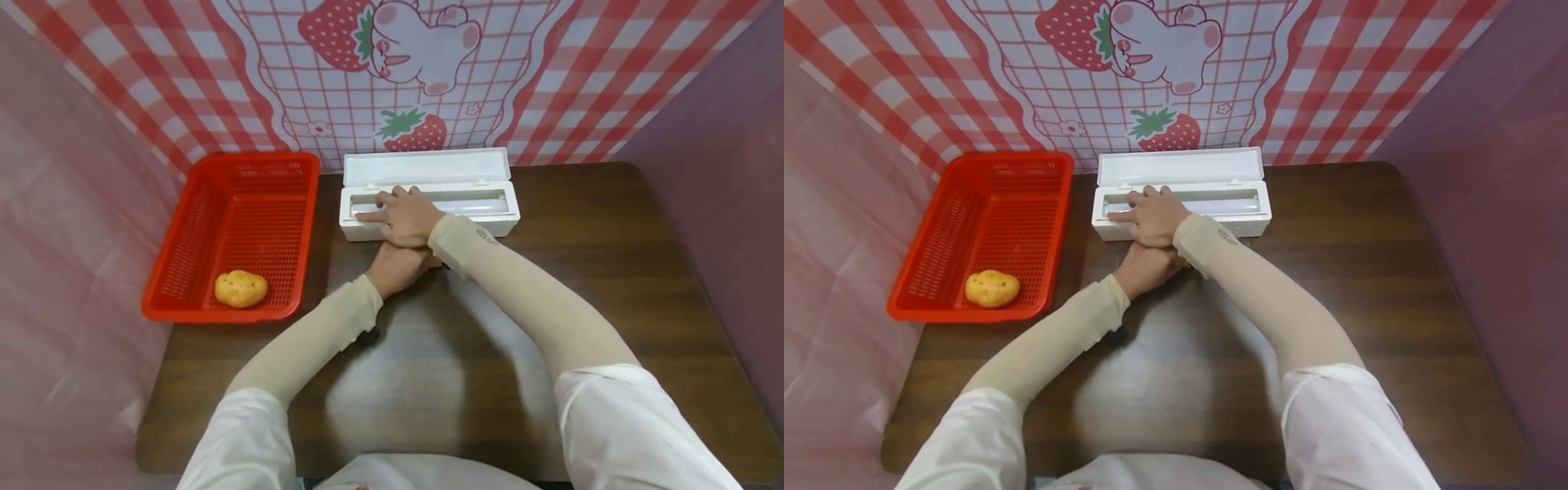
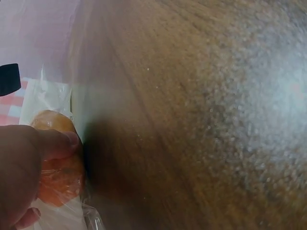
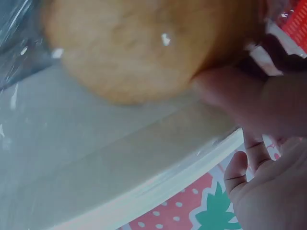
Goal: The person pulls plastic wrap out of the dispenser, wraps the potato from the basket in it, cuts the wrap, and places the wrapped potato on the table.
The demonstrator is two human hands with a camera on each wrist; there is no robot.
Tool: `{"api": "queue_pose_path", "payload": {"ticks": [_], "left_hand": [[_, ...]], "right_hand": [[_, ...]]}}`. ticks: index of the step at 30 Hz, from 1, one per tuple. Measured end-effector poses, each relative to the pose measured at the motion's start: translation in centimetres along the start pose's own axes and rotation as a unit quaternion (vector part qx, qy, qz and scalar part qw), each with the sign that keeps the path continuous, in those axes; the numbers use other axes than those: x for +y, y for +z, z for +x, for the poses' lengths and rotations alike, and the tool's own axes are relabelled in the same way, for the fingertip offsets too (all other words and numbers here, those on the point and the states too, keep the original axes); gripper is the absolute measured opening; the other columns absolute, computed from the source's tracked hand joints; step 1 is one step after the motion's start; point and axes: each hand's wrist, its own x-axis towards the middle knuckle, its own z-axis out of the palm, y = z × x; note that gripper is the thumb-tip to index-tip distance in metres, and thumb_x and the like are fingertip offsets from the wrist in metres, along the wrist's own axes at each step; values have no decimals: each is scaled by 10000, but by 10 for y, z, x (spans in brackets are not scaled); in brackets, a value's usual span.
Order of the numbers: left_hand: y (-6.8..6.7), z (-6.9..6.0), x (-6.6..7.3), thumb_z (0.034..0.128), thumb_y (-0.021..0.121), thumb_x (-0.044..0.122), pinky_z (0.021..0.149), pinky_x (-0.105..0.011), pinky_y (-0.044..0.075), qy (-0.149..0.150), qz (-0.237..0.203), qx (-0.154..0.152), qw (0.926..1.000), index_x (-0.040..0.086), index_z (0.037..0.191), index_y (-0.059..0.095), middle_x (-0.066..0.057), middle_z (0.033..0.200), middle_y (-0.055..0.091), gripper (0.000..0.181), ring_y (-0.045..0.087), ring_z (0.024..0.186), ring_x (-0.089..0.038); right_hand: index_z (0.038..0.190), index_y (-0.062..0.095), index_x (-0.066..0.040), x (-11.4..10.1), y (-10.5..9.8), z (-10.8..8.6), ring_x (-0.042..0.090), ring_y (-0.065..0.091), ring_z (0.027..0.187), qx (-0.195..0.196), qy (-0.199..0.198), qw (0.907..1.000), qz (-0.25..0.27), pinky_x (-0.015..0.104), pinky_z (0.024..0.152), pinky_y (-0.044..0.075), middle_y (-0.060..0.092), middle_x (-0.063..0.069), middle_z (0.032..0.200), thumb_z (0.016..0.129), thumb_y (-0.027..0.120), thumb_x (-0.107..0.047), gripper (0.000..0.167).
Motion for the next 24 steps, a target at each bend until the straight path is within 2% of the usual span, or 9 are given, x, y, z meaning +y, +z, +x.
{"api": "queue_pose_path", "payload": {"ticks": [4, 10, 13, 17, 21, 24], "left_hand": [[-1, 2, 1, 934, 726, 241, 867, -432, 546, 32, 11, 91, 10000, 166, 1070, 777, -43, 1041, 746, 164, 676, 996, -251], [-1, 4, 4, 971, 684, 233, 916, -433, 533, 266, 103, 100, 9995, 126, 1088, 779, -90, 1069, 741, 185, 662, 1045, -284], [-2, 4, 3, 953, 690, 164, 925, -445, 523, 360, 138, 87, 9992, 93, 1027, 785, -110, 1041, 741, 140, 658, 1034, -298], [-3, 4, 0, 895, 715, 95, 997, -450, 484, 344, -90, 37, 9994, 92, 991, 793, -115, 1067, 741, 124, 644, 1092, -308], [-3, 4, -4, 901, 701, 90, 1081, -430, 423, 348, -361, 4, 9987, 100, 1085, 778, -119, 1153, 722, 200, 604, 1189, -310], [-2, 3, -6, 898, 699, 89, 1114, -445, 383, 335, -410, -3, 9986, 102, 1132, 768, -140, 1214, 695, 244, 566, 1237, -327]], "right_hand": [[1541, 362, -450, 5, -1, -4, 312, 421, 1168, 78, -109, 9998, 117, 533, 912, 362, 437, 79, 1452, 993, 383, -296, 570], [1550, 350, -437, 9, 4, -10, 303, 423, 1128, 62, -194, 9995, 221, 512, 885, 365, 445, 70, 1439, 986, 366, -285, 584], [1550, 357, -423, 10, 4, -13, 301, 420, 1106, 56, -174, 9994, 308, 496, 858, 357, 442, 64, 1440, 975, 344, -256, 599], [1551, 358, -415, 12, 4, -16, 300, 423, 1118, 78, -137, 9993, 343, 495, 877, 350, 434, 58, 1449, 962, 322, -245, 614], [1555, 351, -414, 13, 8, -17, 309, 430, 1157, 130, -122, 9993, 320, 507, 917, 361, 434, 57, 1457, 961, 318, -266, 613], [1557, 346, -414, 15, 12, -18, 311, 432, 1172, 183, -104, 9993, 321, 515, 936, 370, 439, 57, 1458, 970, 315, -282, 602]]}}
